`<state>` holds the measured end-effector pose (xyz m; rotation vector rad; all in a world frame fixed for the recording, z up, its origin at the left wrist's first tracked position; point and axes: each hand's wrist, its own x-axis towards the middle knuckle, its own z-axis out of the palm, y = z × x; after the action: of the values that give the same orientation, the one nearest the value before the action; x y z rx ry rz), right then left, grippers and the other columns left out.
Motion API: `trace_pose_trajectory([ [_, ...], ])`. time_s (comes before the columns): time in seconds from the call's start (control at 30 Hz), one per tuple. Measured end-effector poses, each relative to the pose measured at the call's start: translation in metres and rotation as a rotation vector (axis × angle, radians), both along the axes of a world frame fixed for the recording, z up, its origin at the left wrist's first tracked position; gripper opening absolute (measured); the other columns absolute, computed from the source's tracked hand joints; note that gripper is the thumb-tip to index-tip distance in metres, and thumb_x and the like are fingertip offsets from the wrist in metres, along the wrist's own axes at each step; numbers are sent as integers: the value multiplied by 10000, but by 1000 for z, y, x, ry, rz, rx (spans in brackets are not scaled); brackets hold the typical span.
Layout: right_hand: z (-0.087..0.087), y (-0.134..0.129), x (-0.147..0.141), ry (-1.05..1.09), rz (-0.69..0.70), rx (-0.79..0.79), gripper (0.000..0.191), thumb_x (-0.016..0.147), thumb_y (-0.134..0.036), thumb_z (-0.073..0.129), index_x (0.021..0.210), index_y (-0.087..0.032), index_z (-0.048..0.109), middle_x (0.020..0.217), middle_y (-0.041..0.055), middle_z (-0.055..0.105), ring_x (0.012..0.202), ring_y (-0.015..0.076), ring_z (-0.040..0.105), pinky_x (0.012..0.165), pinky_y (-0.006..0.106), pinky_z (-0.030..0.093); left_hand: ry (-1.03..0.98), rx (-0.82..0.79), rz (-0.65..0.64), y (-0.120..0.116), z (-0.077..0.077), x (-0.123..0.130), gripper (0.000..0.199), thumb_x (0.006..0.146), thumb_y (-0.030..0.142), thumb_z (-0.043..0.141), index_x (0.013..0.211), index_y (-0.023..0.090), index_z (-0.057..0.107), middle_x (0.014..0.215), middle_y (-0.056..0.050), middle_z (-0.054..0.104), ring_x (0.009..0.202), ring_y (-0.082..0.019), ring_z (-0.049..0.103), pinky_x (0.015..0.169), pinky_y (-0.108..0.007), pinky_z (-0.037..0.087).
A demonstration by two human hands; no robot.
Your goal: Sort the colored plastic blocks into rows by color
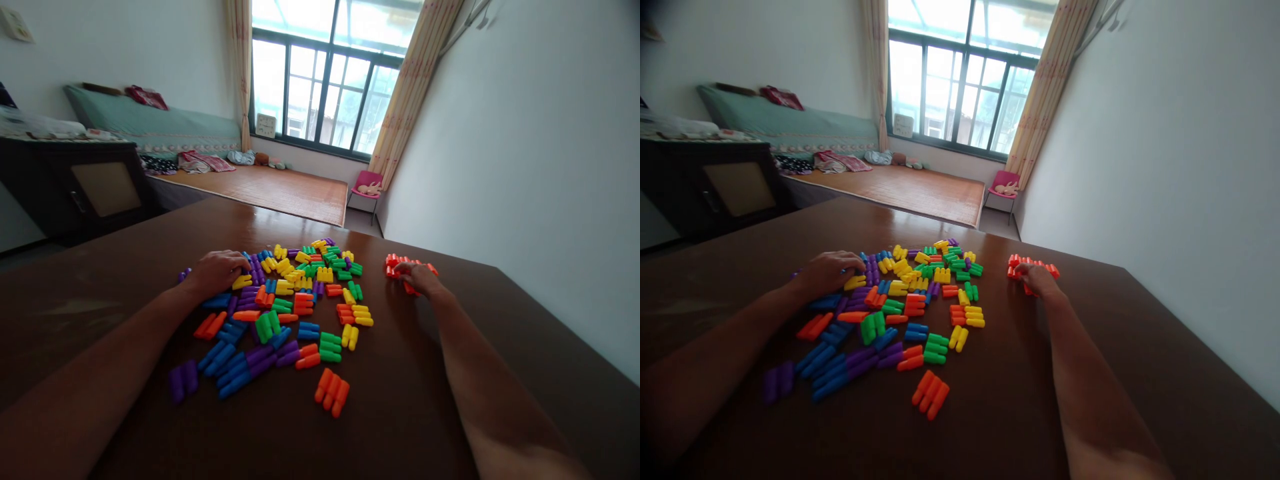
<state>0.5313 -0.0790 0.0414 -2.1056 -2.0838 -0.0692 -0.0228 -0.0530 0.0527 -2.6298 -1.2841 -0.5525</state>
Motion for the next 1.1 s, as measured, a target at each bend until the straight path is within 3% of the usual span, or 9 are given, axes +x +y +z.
trace_pose_trajectory([
  [0.2,12,-3,18,133,-16,-3,257,780,-321,630,1024,-272,694,992,34,732,881,205,658,792,297,474,-2,-18,11,1,-1,-1,316,797,227,422,900,253,719,975,-11,715,922,-191,639,845,-295,465],
  [0.37,25,-13,40,290,-30,-249,373,669,-477,713,941,-222,706,942,49,726,839,207,663,730,273,492,12,-12,20,2,-3,-3,321,802,229,416,902,261,719,996,-6,714,942,-195,640,862,-299,461],
  [0.5,24,-17,40,296,-22,-385,451,599,-389,759,1012,-220,691,939,34,712,839,215,656,681,267,494,22,-15,13,2,-2,-3,331,809,232,403,907,256,718,997,-12,712,932,-200,644,861,-309,461],
  [0.57,23,-16,35,270,-31,-335,425,627,-356,736,1026,-218,686,914,28,708,817,210,653,686,271,490,28,-16,17,1,-1,-2,329,805,239,406,909,258,718,992,-11,711,926,-199,644,853,-306,461],
  [0.77,18,-2,8,159,-137,85,342,713,-354,678,1012,-197,626,962,73,705,831,211,650,752,290,474,10,-18,20,1,0,-1,334,797,246,401,893,259,720,973,-12,711,915,-198,641,857,-306,460],
  [0.93,5,3,-10,156,-112,163,297,753,-337,640,1012,-192,616,990,99,707,867,222,656,801,314,469,7,-25,8,1,-1,-2,329,806,246,407,900,256,721,977,-22,709,917,-203,641,860,-315,460],
  [1.1,-3,6,-4,196,-82,209,355,746,-372,653,1065,-219,624,1039,79,703,906,220,656,830,327,476,-8,-45,2,0,0,-2,320,800,237,419,906,257,720,991,-17,708,932,-198,636,865,-303,455],
])
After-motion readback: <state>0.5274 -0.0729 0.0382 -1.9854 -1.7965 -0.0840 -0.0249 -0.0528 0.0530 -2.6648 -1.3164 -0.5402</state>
